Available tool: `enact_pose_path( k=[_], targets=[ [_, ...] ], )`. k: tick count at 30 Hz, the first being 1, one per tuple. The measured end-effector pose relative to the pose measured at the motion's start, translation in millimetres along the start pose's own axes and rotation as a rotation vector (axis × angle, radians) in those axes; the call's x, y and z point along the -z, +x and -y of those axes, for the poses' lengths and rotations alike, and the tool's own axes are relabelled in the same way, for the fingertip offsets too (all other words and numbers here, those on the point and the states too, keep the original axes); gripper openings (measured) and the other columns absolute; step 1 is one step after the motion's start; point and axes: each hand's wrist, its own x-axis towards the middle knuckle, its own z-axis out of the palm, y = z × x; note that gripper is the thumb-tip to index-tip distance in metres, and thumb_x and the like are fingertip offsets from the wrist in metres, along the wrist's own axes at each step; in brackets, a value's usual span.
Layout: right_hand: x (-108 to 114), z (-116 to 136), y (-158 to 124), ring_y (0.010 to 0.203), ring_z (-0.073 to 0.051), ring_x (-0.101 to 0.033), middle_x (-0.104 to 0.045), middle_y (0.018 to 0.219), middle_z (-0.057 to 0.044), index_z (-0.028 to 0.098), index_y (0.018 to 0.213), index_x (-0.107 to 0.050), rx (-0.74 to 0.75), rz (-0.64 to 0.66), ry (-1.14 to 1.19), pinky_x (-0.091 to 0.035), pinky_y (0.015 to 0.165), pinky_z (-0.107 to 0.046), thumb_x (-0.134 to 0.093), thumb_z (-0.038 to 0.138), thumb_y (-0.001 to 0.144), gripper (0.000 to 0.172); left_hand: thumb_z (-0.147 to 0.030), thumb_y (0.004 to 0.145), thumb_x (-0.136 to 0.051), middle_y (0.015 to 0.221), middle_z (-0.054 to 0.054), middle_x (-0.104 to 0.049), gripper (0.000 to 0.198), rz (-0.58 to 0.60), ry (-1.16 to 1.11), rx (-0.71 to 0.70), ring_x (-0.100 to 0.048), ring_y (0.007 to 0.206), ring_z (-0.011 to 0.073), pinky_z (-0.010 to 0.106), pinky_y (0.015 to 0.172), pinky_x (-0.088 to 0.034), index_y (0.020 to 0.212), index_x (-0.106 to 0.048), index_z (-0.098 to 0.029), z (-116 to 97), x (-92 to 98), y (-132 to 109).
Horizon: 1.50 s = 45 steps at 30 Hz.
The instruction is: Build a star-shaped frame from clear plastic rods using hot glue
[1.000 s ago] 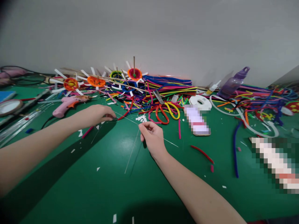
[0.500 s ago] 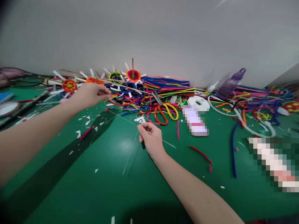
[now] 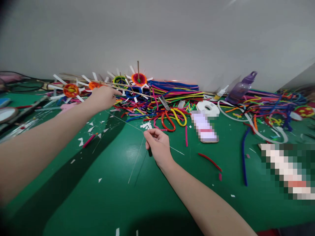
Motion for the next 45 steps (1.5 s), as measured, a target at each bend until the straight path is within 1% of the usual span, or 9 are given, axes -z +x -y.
enact_pose_path(
  k=[6,10,13,18,21,24,31,37,45],
  targets=[
    [0.5,-1.0,0.7,0.04,-0.005,-0.043,-0.049,0.045,0.007,0.017,0.076,-0.06,0.0,0.001,0.027,-0.03,0.043,-0.018,-0.068,0.037,0.074,0.021,-0.023,0.09,-0.038,0.1,0.007,-0.064,0.029,-0.262,0.194,-0.06,-0.048,0.107,0.0223,0.046,0.1,-0.024,0.103,-0.062,-0.013,-8.5,7.5,-17.8],
    [1.4,-1.3,1.4,0.04,-0.005,-0.043,-0.049,0.044,0.007,0.017,0.073,-0.059,-0.008,0.004,0.091,-0.03,0.044,-0.019,-0.07,0.035,0.074,0.02,-0.028,0.089,-0.043,0.102,0.004,-0.059,0.031,-0.363,0.081,-0.051,-0.045,0.108,0.0234,0.045,0.097,-0.03,0.113,-0.056,-0.015,-15.4,9.5,-33.3],
    [2.2,-0.8,1.9,0.04,-0.005,-0.042,-0.048,0.044,0.007,0.017,0.069,-0.059,-0.01,0.013,0.133,-0.029,0.044,-0.019,-0.071,0.034,0.072,0.021,-0.028,0.083,-0.05,0.107,0.007,-0.058,0.026,-0.398,-0.121,-0.08,-0.046,0.111,0.0259,0.042,0.096,-0.033,0.105,-0.06,-0.018,-25.2,0.9,-50.4],
    [2.5,-0.1,1.7,0.039,-0.005,-0.041,-0.047,0.045,0.007,0.017,0.066,-0.059,-0.028,0.045,0.15,-0.027,0.043,-0.02,-0.073,0.034,0.07,0.023,-0.028,0.082,-0.049,0.076,0.002,-0.062,0.015,-0.08,-0.719,0.114,-0.059,0.069,0.0158,0.03,0.066,-0.046,0.091,-0.055,-0.018,-57.8,-16.8,-93.1],
    [2.1,0.7,-0.1,0.039,-0.005,-0.04,-0.046,0.044,0.007,0.017,0.065,-0.059,-0.026,0.081,0.123,-0.027,0.042,-0.02,-0.073,0.035,0.069,0.023,-0.032,0.083,-0.051,0.075,0.0,-0.062,0.017,0.132,-1.022,0.159,-0.06,0.064,0.0129,0.026,0.061,-0.047,0.092,-0.052,-0.018,-80.4,-23.4,-117.5],
    [0.9,3.8,-3.1,0.04,-0.005,-0.041,-0.049,0.044,0.006,0.016,0.065,-0.061,-0.036,0.119,0.028,-0.029,0.042,-0.019,-0.073,0.036,0.069,0.023,-0.038,0.084,-0.05,0.075,-0.001,-0.062,0.02,0.224,-1.208,0.156,-0.061,0.067,0.0122,0.026,0.065,-0.049,0.091,-0.051,-0.019,-97.0,-28.0,-132.6],
    [-0.7,8.4,-9.0,0.044,-0.005,-0.047,-0.059,0.056,0.003,0.016,0.078,-0.069,-0.018,0.223,-0.125,-0.039,0.044,-0.02,-0.07,0.038,0.072,0.022,-0.036,0.085,-0.05,0.061,-0.004,-0.058,0.019,0.133,-1.253,0.314,-0.059,0.057,0.0098,0.022,0.058,-0.046,0.079,-0.05,-0.018,-105.9,-32.5,-141.8],
    [-3.1,5.8,-13.8,0.048,-0.009,-0.058,-0.069,0.071,-0.001,0.018,0.084,-0.069,0.061,0.164,-0.143,-0.05,0.05,-0.023,-0.069,0.033,0.073,0.017,-0.031,0.083,-0.055,0.064,-0.004,-0.061,0.017,-0.001,-1.339,0.411,-0.06,0.055,0.0091,0.021,0.058,-0.048,0.075,-0.049,-0.018,-103.4,-34.9,-147.8],
    [-4.7,3.4,-17.4,0.056,-0.01,-0.064,-0.07,0.075,0.0,0.022,0.086,-0.07,0.243,0.194,-0.198,-0.055,0.058,-0.024,-0.065,0.026,0.079,0.009,-0.035,0.077,-0.062,0.069,0.0,-0.064,0.02,0.105,-1.508,0.462,-0.061,0.059,0.0109,0.024,0.061,-0.05,0.082,-0.059,-0.015,-100.1,-40.5,-148.1]
  ],
)
